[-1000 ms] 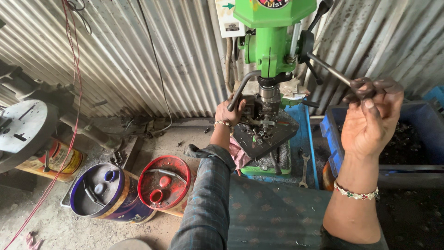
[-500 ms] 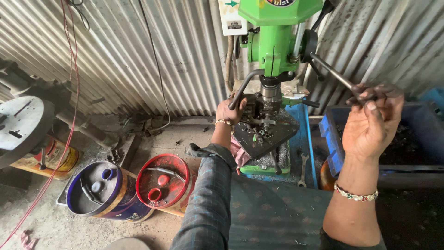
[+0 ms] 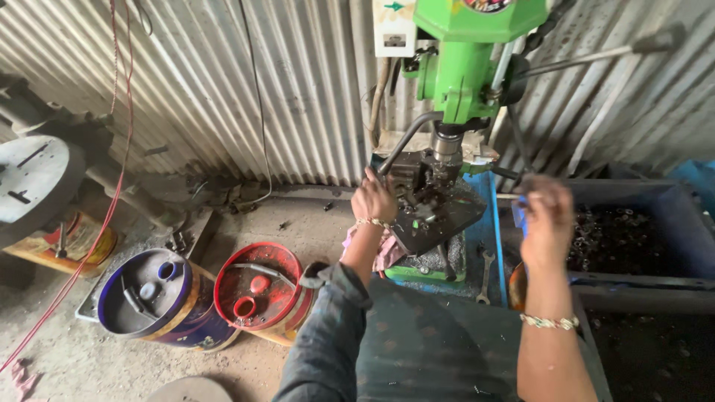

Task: The person operates a bench drill press, positioning small metal workpieces on the table and pulling the feed lever to drill holes in them. They move finished drilled parts by hand into a blue bin beside the machine and repeat the drilling cycle with new parts.

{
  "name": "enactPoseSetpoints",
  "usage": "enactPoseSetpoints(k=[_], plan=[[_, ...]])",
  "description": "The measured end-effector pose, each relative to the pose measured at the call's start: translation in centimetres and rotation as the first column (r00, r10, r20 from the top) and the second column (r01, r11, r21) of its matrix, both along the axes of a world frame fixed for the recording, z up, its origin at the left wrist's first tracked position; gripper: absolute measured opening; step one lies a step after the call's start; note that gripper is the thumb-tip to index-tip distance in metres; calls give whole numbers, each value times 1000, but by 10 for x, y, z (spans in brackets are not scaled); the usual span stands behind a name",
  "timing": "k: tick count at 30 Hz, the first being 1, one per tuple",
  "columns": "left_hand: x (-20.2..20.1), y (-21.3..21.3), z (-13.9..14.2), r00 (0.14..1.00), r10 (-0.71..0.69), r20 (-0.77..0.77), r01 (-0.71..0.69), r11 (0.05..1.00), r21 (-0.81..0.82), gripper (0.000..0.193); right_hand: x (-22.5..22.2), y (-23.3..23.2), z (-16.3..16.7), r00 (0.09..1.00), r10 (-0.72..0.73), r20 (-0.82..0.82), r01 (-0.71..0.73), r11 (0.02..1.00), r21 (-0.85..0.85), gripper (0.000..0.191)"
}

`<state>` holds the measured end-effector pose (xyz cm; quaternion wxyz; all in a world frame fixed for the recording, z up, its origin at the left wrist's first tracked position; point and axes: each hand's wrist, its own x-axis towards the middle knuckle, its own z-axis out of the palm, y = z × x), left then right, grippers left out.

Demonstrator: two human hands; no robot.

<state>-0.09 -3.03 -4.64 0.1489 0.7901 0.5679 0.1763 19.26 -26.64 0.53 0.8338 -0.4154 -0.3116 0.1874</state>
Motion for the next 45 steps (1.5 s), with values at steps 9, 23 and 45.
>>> enactPoseSetpoints(k=[9,23,45], plan=[[0,-37,13,994,-22,107,15,998,62,87,-29,116,-43,701,68,710,451,729,-515,31],[-1,-36,8,991,-59,120,53,997,55,83,3,2,-8,780,198,594,458,466,-757,15],[-3,-38,15,985,-92,144,80,993,82,77,-74,69,-59,332,262,906,667,614,-421,40]])
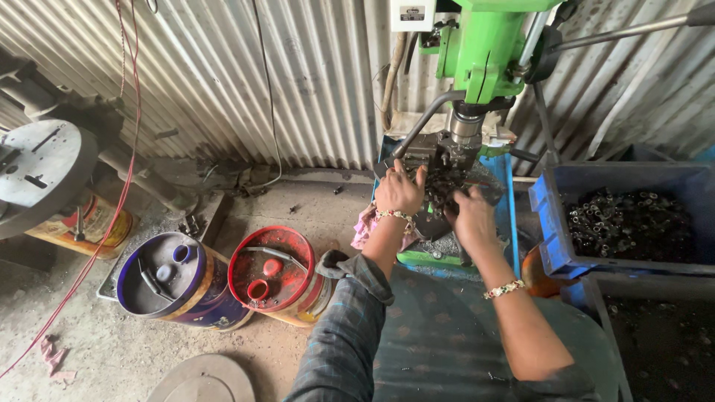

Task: The person operates a bench drill press, positioning small metal workpieces on the table and pulling the feed lever to drill holes in them. They move finished drilled parts by hand into a blue bin beside the machine and repeat the drilling cycle with new parts.

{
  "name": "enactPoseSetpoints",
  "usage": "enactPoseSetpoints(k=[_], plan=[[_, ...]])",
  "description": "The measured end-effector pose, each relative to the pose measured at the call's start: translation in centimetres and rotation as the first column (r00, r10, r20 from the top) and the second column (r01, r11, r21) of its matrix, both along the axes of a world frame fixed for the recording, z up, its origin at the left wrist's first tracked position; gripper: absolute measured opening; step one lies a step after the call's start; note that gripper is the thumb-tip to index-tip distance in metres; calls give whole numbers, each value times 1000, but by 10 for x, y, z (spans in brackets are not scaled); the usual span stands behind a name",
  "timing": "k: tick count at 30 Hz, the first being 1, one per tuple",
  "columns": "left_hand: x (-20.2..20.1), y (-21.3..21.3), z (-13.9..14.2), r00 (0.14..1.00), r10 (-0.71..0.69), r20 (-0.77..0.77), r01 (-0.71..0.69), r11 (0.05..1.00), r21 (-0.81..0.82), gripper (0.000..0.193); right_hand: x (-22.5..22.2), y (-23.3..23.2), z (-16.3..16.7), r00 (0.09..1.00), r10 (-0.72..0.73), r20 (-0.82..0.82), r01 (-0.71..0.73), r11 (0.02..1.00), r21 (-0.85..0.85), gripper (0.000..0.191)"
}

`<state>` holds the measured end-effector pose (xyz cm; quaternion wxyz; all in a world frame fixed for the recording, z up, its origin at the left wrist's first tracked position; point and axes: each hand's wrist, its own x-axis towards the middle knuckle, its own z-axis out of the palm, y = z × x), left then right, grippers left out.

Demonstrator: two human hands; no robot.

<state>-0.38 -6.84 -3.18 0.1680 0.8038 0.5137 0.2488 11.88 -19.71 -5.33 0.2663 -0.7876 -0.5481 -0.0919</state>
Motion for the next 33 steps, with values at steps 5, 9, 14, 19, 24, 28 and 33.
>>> enactPoseSetpoints(k=[5,9,14,19,24,28,33], plan=[[7,2,16,978,5,-209,-49,977,-206,77,24,-15,-7,935,-32,-353,46,999,30,35],[19,-2,27,879,67,-472,-138,983,-118,65,54,-7,-6,406,221,-887,76,959,273,29],[14,-10,24,987,106,-122,-107,994,-7,78,68,21,0,19,193,-981,90,977,194,25],[12,-10,20,995,90,-31,-89,995,55,84,64,47,9,56,233,-971,61,970,236,27],[13,-4,18,996,85,-36,-85,996,24,88,56,51,11,-21,338,-941,79,939,335,29],[13,-1,17,997,48,-56,-49,999,-24,90,55,57,12,-55,364,-930,182,919,349,28],[8,18,14,997,39,-73,-55,970,-238,88,69,52,-4,91,429,-898,270,858,437,27]])
